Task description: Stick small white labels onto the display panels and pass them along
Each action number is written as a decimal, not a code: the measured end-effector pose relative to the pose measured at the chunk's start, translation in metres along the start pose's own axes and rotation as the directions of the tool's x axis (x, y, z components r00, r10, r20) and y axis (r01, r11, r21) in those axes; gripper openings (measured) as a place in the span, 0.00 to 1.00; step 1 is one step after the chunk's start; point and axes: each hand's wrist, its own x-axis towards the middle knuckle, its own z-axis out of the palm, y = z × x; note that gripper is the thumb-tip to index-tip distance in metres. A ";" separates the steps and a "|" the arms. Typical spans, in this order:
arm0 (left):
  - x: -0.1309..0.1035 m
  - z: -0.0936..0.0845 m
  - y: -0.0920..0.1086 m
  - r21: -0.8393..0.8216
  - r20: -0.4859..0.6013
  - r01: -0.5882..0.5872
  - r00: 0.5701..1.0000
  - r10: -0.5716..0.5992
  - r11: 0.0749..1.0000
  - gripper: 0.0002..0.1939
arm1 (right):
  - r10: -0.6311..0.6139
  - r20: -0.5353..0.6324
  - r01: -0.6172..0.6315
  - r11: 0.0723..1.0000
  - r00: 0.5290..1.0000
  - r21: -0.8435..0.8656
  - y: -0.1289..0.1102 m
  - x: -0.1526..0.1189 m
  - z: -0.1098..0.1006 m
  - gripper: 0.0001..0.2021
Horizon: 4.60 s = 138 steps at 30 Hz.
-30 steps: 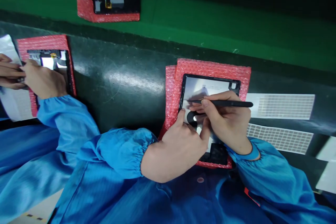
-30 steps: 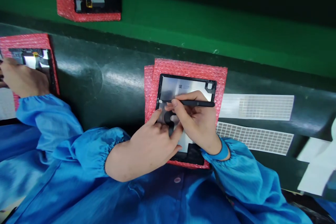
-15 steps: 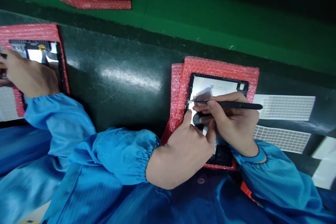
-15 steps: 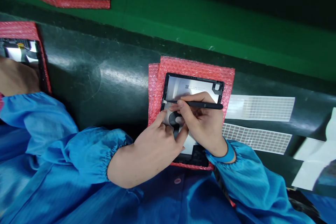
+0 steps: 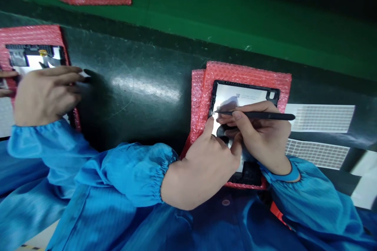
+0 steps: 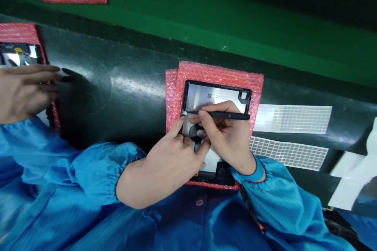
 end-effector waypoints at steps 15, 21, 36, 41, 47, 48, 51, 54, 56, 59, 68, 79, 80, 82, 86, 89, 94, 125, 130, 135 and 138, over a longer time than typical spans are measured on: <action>0.010 -0.009 -0.021 -0.168 0.058 -0.087 0.993 0.098 0.982 0.22 | -0.037 0.040 0.039 0.998 0.998 -0.052 0.006 0.004 -0.004 0.08; 0.009 -0.007 -0.019 -0.166 0.072 -0.089 0.992 0.103 0.982 0.32 | -0.044 -0.050 0.050 0.991 0.998 0.126 -0.003 -0.001 -0.009 0.06; 0.010 -0.001 0.001 -0.159 0.008 0.028 1.000 -0.027 0.987 0.27 | -0.027 -0.174 0.030 0.999 0.984 0.015 0.057 -0.046 -0.169 0.10; 0.009 0.010 0.017 -0.238 -0.078 0.123 0.986 -0.145 0.963 0.27 | 0.115 0.026 -0.116 0.993 0.993 0.032 0.093 -0.061 -0.171 0.13; 0.008 0.019 0.042 -0.299 -0.226 0.169 0.944 -0.242 0.939 0.16 | 0.092 -0.040 -0.088 0.991 0.995 0.098 0.109 -0.056 -0.160 0.14; 0.008 0.021 0.046 -0.299 -0.244 0.190 0.932 -0.267 0.935 0.14 | 0.094 -0.038 -0.090 0.992 0.995 0.093 0.109 -0.056 -0.160 0.14; 0.009 0.023 0.054 -0.283 -0.283 0.254 0.899 -0.334 0.925 0.11 | 0.100 -0.030 -0.097 0.991 0.995 0.092 0.108 -0.056 -0.161 0.15; 0.010 0.024 0.057 -0.262 -0.310 0.247 0.894 -0.323 0.933 0.11 | 0.101 -0.021 -0.098 0.990 0.995 0.098 0.108 -0.055 -0.162 0.15; 0.011 0.024 0.056 -0.269 -0.358 0.174 0.895 -0.266 0.947 0.09 | 0.096 -0.010 -0.095 0.991 0.995 0.099 0.108 -0.055 -0.163 0.14; 0.015 0.025 0.054 -0.300 -0.454 0.001 0.879 -0.144 0.954 0.05 | 0.099 0.004 -0.099 0.989 0.995 0.108 0.109 -0.053 -0.163 0.13; 0.027 0.034 0.052 -0.268 -0.301 -0.046 0.953 -0.038 0.962 0.13 | 0.115 0.002 -0.115 0.988 0.993 0.101 0.107 -0.053 -0.163 0.13; 0.031 0.032 0.051 -0.249 -0.258 -0.035 0.966 -0.031 0.968 0.15 | 0.117 0.002 -0.115 0.970 0.993 0.215 0.108 -0.050 -0.170 0.14; 0.032 0.031 0.051 -0.243 -0.250 -0.032 0.968 -0.030 0.970 0.15 | 0.112 -0.004 -0.109 0.969 0.994 0.221 0.106 -0.050 -0.171 0.14; 0.034 0.029 0.052 -0.229 -0.238 -0.028 0.971 -0.028 0.973 0.16 | 0.097 -0.015 -0.091 0.969 0.995 0.230 0.100 -0.046 -0.170 0.13; 0.039 0.029 0.055 -0.155 -0.239 -0.008 0.971 -0.029 0.988 0.16 | 0.052 0.012 -0.053 0.964 0.999 0.259 0.083 -0.033 -0.159 0.12; 0.040 0.032 0.059 -0.071 -0.242 0.033 0.969 -0.049 0.997 0.19 | 0.031 0.065 -0.048 0.960 0.997 0.274 0.072 -0.021 -0.148 0.12; 0.039 0.035 0.062 -0.003 -0.282 0.113 0.953 -0.109 0.994 0.25 | -0.046 0.076 0.019 0.949 0.996 0.314 0.065 -0.008 -0.133 0.11; 0.043 0.030 0.059 -0.056 -0.191 0.127 0.972 -0.135 0.990 0.30 | -0.002 0.149 -0.057 0.917 0.989 0.394 0.074 -0.007 -0.128 0.06; 0.044 0.029 0.059 -0.059 -0.185 0.131 0.973 -0.140 0.990 0.29 | 0.000 0.148 -0.059 0.917 0.989 0.394 0.072 -0.007 -0.127 0.06; 0.045 0.028 0.058 -0.073 -0.191 0.130 0.971 -0.142 0.989 0.30 | 0.024 0.150 -0.083 0.914 0.988 0.397 0.071 -0.006 -0.127 0.08; 0.045 0.028 0.057 -0.091 -0.192 0.132 0.970 -0.147 0.987 0.30 | 0.044 0.148 -0.100 0.913 0.988 0.395 0.071 -0.006 -0.128 0.09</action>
